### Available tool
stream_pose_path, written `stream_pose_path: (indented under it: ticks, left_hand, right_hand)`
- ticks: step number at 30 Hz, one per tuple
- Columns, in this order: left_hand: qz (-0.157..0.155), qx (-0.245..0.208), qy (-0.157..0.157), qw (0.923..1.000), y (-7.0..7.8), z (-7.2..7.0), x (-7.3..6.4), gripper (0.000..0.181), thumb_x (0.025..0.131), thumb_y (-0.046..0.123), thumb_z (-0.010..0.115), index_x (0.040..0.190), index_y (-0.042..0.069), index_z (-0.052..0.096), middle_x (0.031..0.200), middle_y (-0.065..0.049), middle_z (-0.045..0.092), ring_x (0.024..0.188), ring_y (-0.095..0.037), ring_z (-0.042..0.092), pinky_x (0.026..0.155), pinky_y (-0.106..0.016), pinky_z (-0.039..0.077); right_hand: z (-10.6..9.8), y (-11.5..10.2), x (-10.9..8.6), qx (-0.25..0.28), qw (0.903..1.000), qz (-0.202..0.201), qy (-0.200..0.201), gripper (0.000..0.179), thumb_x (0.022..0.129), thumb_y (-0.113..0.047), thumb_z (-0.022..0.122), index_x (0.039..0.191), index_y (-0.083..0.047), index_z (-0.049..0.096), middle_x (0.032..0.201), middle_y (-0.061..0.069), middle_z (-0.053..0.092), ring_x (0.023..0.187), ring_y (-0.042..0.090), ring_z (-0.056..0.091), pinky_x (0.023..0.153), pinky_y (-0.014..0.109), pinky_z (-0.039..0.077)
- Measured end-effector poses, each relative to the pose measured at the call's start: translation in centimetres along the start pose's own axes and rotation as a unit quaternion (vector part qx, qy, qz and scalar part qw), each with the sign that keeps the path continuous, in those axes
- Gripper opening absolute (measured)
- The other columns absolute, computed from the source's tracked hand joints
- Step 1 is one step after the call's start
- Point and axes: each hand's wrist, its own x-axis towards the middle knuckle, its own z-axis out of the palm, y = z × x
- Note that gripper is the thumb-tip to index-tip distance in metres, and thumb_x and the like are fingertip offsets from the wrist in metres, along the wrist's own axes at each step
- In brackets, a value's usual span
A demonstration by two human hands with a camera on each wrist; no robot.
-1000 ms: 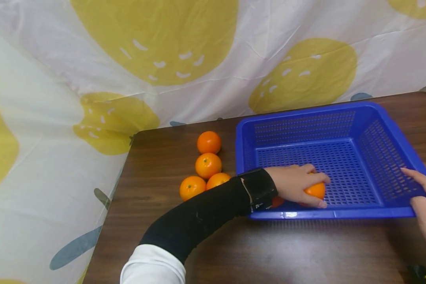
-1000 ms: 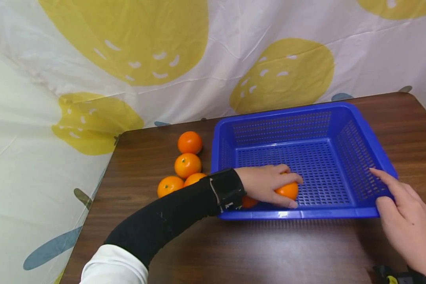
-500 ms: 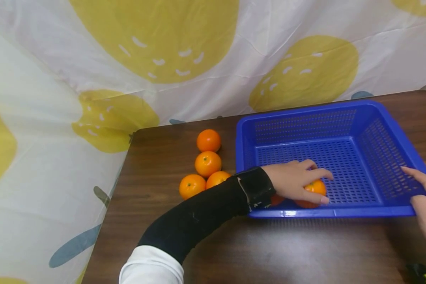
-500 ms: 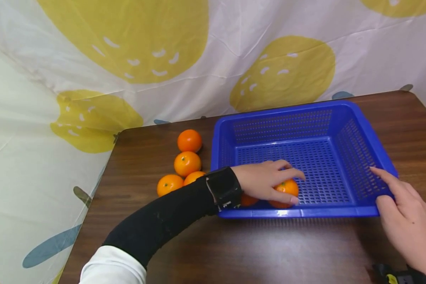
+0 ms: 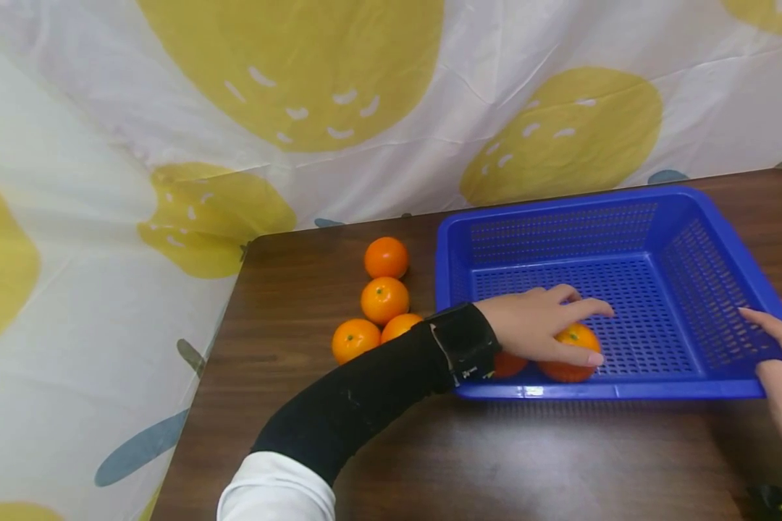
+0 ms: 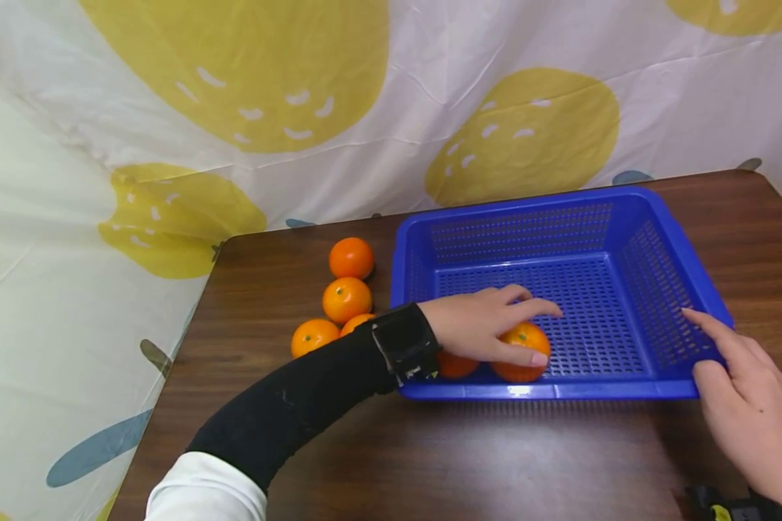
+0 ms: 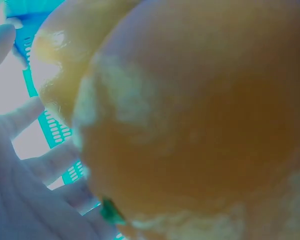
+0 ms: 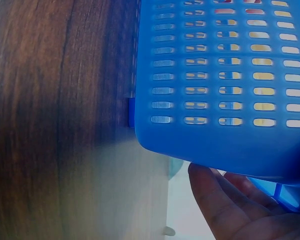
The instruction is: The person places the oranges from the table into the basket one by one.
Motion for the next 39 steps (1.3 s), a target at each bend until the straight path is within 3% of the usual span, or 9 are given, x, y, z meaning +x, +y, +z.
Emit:
stream_pose_path:
  ticks: [5,12,20,24,26,30,32,34,39]
  left_hand:
    - [-0.001,-0.008,0.006,0.9999,-0.1,-0.2,-0.2,0.070,0.095,0.067,0.049,0.156,0.048,0.019,0.162,0.005,0.025,0.136,-0.017,0.041,0.108,-0.038,0.044]
    - [0.004,-0.003,0.023,0.9997,0.1,-0.9,-0.7,0.072,0.095,0.067,0.050,0.157,0.045,0.019,0.161,0.005,0.028,0.135,-0.015,0.042,0.108,-0.035,0.044]
    - [0.007,-0.006,0.045,0.9989,0.3,-1.6,-1.9,0.071,0.097,0.066,0.048,0.158,0.045,0.018,0.164,0.006,0.023,0.144,-0.015,0.036,0.114,-0.033,0.040]
    - [0.008,-0.004,0.058,0.9983,0.3,-2.0,-2.6,0.070,0.097,0.066,0.047,0.158,0.045,0.019,0.165,0.006,0.023,0.145,-0.015,0.037,0.114,-0.033,0.040]
    - [0.008,-0.004,0.063,0.9980,0.3,-2.1,-2.8,0.070,0.097,0.066,0.047,0.158,0.044,0.019,0.165,0.005,0.024,0.143,-0.014,0.039,0.113,-0.031,0.041]
    - [0.009,0.000,0.078,0.9969,0.1,-2.2,-3.3,0.070,0.098,0.065,0.046,0.159,0.042,0.020,0.164,0.003,0.027,0.140,-0.016,0.042,0.111,-0.031,0.044]
    - [0.006,0.000,0.085,0.9963,0.1,-2.3,-3.6,0.070,0.098,0.065,0.046,0.158,0.041,0.021,0.163,0.003,0.028,0.141,-0.017,0.042,0.111,-0.033,0.044]
    - [0.004,0.002,0.092,0.9958,0.1,-2.4,-3.9,0.069,0.098,0.066,0.046,0.158,0.041,0.021,0.163,0.003,0.028,0.141,-0.018,0.041,0.111,-0.034,0.043]
    - [-0.005,0.004,0.108,0.9941,0.0,-2.4,-4.7,0.070,0.097,0.067,0.046,0.158,0.042,0.022,0.161,0.003,0.030,0.139,-0.017,0.042,0.110,-0.033,0.043]
  right_hand:
    - [-0.1,-0.1,0.2,0.004,1.0000,-0.004,0.007,0.069,0.089,0.005,0.029,0.156,-0.010,0.037,0.157,0.033,0.033,0.114,0.054,0.043,0.072,0.007,0.023]
    - [-0.2,-0.1,0.1,0.011,0.9997,-0.013,0.017,0.068,0.090,0.004,0.030,0.156,-0.010,0.038,0.156,0.032,0.035,0.124,0.042,0.042,0.081,0.008,0.020]
    - [-0.1,0.0,0.0,-0.006,1.0000,-0.004,0.001,0.068,0.091,0.002,0.028,0.158,-0.012,0.034,0.159,0.032,0.030,0.124,0.055,0.041,0.092,0.005,0.021]
    - [-0.1,0.1,0.1,-0.011,0.9999,-0.011,0.005,0.068,0.090,0.002,0.029,0.157,-0.010,0.036,0.156,0.033,0.033,0.116,0.054,0.041,0.078,0.009,0.020]
    - [-0.1,0.3,0.1,0.003,0.9998,-0.017,0.014,0.068,0.089,0.003,0.030,0.155,-0.010,0.038,0.155,0.033,0.036,0.120,0.042,0.042,0.079,0.010,0.019]
    - [0.0,0.5,0.2,0.028,0.9990,-0.022,0.028,0.068,0.088,0.005,0.032,0.153,-0.011,0.042,0.154,0.031,0.039,0.112,-0.007,0.035,0.078,0.010,0.020]
    - [0.0,0.5,0.3,0.032,0.9988,-0.023,0.030,0.067,0.088,0.005,0.033,0.153,-0.011,0.044,0.152,0.032,0.041,0.103,-0.014,0.029,0.074,0.009,0.022]
    - [-0.1,0.2,0.2,0.016,0.9996,-0.011,0.022,0.068,0.088,0.005,0.031,0.154,-0.010,0.041,0.153,0.033,0.038,0.111,-0.006,0.037,0.065,0.010,0.026]
    - [-0.3,-0.9,0.0,-0.036,0.9990,0.028,-0.002,0.071,0.088,0.005,0.029,0.158,-0.010,0.032,0.159,0.033,0.026,0.115,0.054,0.036,0.049,0.017,0.023]
